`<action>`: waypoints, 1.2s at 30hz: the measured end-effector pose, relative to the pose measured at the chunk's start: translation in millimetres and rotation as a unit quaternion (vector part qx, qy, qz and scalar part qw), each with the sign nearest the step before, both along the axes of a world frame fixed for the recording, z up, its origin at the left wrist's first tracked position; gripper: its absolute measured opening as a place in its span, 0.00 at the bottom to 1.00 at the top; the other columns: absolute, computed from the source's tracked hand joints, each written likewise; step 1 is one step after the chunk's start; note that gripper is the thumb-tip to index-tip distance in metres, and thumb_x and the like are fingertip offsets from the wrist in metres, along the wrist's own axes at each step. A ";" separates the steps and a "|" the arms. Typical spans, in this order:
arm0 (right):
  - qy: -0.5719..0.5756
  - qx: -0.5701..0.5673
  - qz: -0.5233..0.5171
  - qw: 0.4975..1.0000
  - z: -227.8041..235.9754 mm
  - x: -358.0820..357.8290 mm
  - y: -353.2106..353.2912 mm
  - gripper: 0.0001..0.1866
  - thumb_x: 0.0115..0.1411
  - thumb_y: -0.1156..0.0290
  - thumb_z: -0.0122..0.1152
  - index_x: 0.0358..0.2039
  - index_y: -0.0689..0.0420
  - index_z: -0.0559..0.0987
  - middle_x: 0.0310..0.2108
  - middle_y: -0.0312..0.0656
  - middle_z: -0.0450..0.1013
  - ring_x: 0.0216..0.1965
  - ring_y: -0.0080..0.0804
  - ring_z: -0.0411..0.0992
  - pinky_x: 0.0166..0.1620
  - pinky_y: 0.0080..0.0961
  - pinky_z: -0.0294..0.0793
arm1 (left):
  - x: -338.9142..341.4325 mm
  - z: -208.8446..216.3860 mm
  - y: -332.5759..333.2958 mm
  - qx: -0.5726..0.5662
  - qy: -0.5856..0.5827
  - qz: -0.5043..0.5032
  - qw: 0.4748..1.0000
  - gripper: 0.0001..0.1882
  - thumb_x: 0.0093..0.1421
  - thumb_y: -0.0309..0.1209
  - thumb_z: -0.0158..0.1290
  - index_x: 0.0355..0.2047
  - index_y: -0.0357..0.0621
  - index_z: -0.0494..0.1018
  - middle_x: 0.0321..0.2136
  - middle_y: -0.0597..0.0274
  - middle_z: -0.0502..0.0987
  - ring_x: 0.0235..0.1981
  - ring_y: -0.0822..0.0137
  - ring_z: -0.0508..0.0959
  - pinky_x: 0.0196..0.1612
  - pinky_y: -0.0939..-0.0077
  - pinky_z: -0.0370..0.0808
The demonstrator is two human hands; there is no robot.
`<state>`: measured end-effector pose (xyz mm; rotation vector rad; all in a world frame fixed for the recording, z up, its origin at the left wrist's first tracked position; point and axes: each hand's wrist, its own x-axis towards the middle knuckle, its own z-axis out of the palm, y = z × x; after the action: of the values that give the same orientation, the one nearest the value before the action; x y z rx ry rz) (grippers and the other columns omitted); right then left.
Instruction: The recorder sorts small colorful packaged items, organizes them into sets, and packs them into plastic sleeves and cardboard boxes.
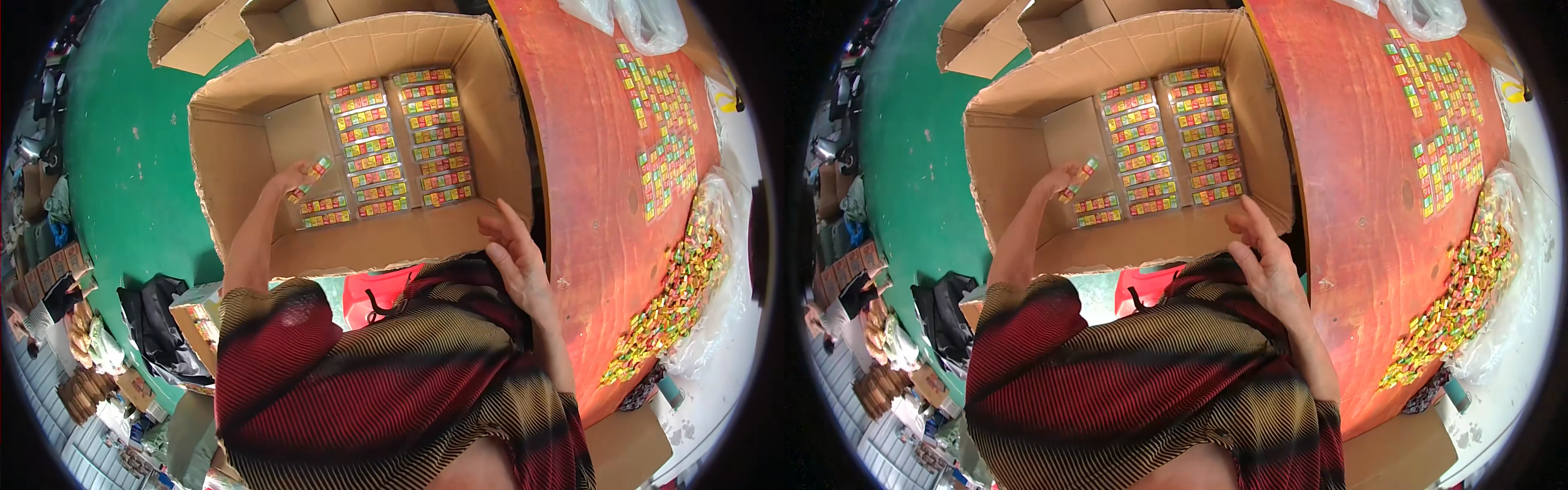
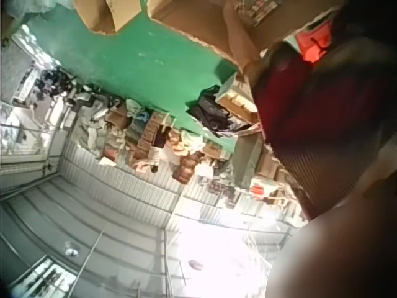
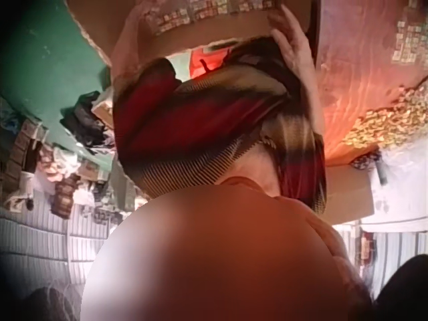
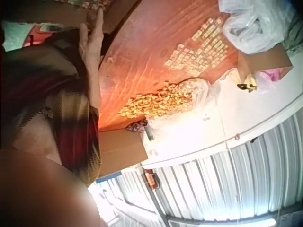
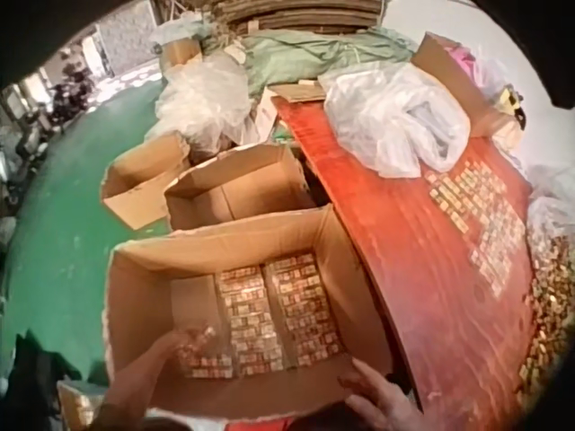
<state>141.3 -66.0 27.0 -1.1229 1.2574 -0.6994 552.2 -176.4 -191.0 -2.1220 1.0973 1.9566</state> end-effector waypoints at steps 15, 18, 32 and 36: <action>0.142 0.000 0.080 0.987 12.6 14.9 6.9 0.20 0.56 0.78 0.50 0.50 0.62 0.64 0.44 0.46 0.69 0.46 0.33 0.67 0.49 0.24 0.64 | 6.0 -88.1 25.2 -0.097 -0.135 -0.253 0.953 0.25 0.39 0.31 0.60 0.43 0.51 0.72 0.38 0.58 0.75 0.42 0.62 0.74 0.44 0.71 0.69; 0.188 -0.021 0.088 0.978 14.6 15.6 5.1 0.20 0.55 0.78 0.50 0.50 0.62 0.65 0.43 0.46 0.69 0.46 0.34 0.67 0.49 0.24 0.64 | -4.1 -81.6 28.5 -0.090 -0.130 -0.218 0.963 0.25 0.42 0.34 0.59 0.44 0.50 0.70 0.40 0.59 0.74 0.43 0.61 0.73 0.46 0.70 0.68; 0.197 -0.034 0.083 0.976 17.6 16.4 9.0 0.19 0.53 0.77 0.53 0.47 0.63 0.67 0.39 0.49 0.70 0.42 0.41 0.68 0.45 0.27 0.66 | -41.3 -19.3 50.5 -0.135 -0.307 -0.396 0.855 0.29 0.55 0.49 0.43 0.52 0.48 0.57 0.53 0.55 0.60 0.55 0.58 0.58 0.54 0.60 0.57; 0.184 -0.015 0.068 0.980 16.8 14.7 10.9 0.19 0.54 0.78 0.52 0.48 0.63 0.66 0.43 0.47 0.69 0.45 0.35 0.68 0.48 0.25 0.65 | -38.9 -16.0 45.9 -0.114 -0.304 -0.370 0.871 0.30 0.54 0.49 0.45 0.52 0.48 0.57 0.52 0.55 0.60 0.55 0.57 0.58 0.54 0.60 0.56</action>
<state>156.0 -55.1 43.8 -1.3944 1.4651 -0.4187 513.3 -130.6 -207.0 -1.7682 1.6768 0.7811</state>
